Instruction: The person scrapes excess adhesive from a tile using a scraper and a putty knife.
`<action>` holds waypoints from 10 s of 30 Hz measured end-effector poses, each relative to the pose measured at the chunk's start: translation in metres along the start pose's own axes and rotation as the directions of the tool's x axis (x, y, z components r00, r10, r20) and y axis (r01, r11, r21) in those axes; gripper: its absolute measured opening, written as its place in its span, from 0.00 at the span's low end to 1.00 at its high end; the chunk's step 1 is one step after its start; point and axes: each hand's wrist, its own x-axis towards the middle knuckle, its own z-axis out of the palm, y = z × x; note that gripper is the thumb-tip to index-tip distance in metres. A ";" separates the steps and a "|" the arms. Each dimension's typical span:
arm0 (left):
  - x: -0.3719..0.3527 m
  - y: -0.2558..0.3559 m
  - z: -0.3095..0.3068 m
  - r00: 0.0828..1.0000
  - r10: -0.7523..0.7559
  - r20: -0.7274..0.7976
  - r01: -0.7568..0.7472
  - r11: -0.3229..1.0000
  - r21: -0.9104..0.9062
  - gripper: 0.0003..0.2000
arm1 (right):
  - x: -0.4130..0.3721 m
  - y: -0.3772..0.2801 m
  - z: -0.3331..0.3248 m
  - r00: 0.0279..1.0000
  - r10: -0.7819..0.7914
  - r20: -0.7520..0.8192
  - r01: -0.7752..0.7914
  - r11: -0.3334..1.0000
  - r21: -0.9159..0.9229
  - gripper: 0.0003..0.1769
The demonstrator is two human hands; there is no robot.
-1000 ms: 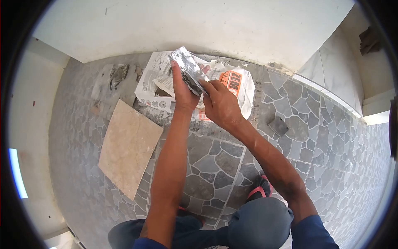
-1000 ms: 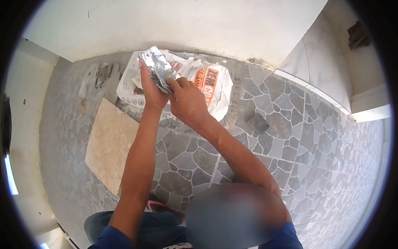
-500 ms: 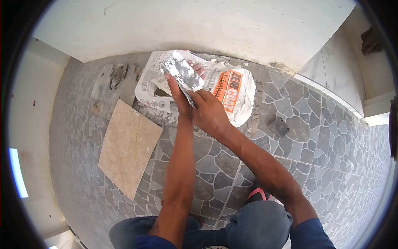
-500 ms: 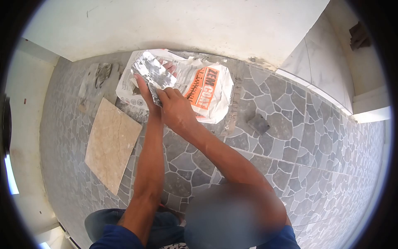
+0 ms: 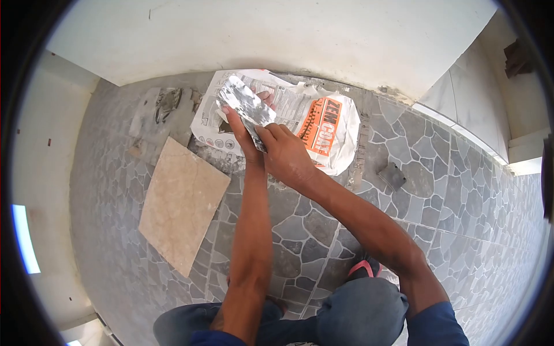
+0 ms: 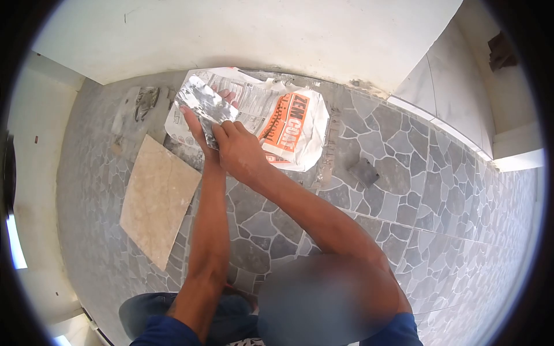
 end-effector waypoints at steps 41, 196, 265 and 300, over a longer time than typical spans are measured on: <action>-0.008 0.002 -0.022 0.994 -0.108 0.035 0.107 0.994 0.022 0.43 | 0.029 -0.025 -0.011 1.000 0.019 -0.013 -0.018 0.998 0.063 0.16; -0.033 -0.004 -0.007 0.986 -0.147 -0.076 0.161 0.958 0.237 0.37 | 0.054 0.021 -0.002 0.948 0.272 0.166 -0.264 0.962 -0.064 0.16; -0.306 0.272 -0.498 0.361 0.355 -0.863 0.922 -0.275 0.272 0.41 | -0.002 -0.011 0.074 0.437 0.421 0.795 -0.517 0.841 -0.162 0.46; -0.289 0.429 -0.250 0.351 0.400 -0.847 0.856 0.229 0.463 0.26 | 0.139 -0.143 0.097 0.517 0.615 0.596 -0.719 0.690 -0.088 0.43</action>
